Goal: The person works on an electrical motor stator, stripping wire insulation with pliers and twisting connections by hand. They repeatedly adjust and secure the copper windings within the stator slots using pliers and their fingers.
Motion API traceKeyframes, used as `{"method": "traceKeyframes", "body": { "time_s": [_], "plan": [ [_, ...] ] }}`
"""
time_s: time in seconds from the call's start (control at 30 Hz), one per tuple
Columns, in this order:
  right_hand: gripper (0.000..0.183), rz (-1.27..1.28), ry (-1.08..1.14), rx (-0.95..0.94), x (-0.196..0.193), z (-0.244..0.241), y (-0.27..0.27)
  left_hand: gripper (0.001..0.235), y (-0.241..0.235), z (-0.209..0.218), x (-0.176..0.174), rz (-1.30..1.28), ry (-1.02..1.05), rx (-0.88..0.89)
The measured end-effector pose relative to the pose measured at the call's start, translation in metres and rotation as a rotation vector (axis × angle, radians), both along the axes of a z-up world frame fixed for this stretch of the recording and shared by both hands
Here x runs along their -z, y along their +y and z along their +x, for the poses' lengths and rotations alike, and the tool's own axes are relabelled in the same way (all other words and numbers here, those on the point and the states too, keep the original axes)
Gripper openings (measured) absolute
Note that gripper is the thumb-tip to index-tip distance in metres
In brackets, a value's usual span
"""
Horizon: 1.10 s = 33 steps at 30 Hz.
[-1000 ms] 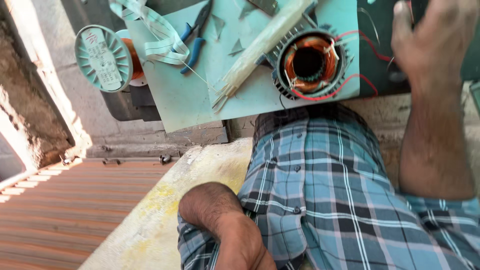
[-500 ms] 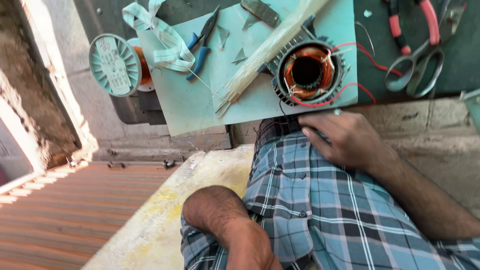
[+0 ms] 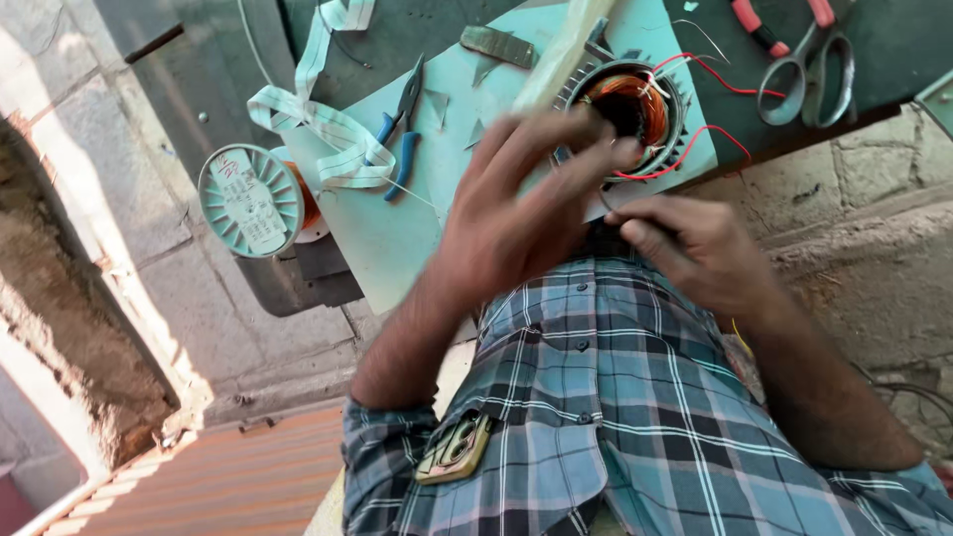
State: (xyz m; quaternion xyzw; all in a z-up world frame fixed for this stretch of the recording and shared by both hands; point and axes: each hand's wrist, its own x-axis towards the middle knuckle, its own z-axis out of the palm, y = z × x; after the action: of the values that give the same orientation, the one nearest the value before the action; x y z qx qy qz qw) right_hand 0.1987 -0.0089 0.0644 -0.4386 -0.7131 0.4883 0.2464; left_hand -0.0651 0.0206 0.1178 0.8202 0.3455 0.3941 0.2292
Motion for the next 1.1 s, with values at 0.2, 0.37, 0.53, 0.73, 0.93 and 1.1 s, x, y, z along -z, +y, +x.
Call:
{"method": "traceKeyframes", "body": {
  "time_s": [0.2,0.37,0.53,0.73,0.93,1.1],
  "plan": [
    [0.012,0.310,-0.198,-0.073,-0.026,0.021,0.025,0.029,0.041,0.015,0.033,-0.009,0.366,0.087],
    [0.014,0.521,-0.514,-0.115,-0.032,0.035,0.044,0.016,0.053,0.013,0.041,-0.104,0.486,0.117],
    [0.015,0.624,-0.672,-0.155,-0.038,0.036,0.061,0.013,0.046,0.015,0.038,-0.025,0.456,0.063],
    [0.012,0.734,-0.712,-0.228,-0.045,0.032,0.074,0.012,0.039,0.014,0.037,-0.164,0.380,0.060],
    [0.010,0.685,-0.696,-0.253,-0.049,0.033,0.080,0.010,0.040,0.020,0.037,-0.217,0.418,0.001],
    [0.012,0.672,-0.598,-0.287,-0.053,0.033,0.088,0.011,0.041,0.022,0.031,-0.262,0.447,-0.008]
  ]
}}
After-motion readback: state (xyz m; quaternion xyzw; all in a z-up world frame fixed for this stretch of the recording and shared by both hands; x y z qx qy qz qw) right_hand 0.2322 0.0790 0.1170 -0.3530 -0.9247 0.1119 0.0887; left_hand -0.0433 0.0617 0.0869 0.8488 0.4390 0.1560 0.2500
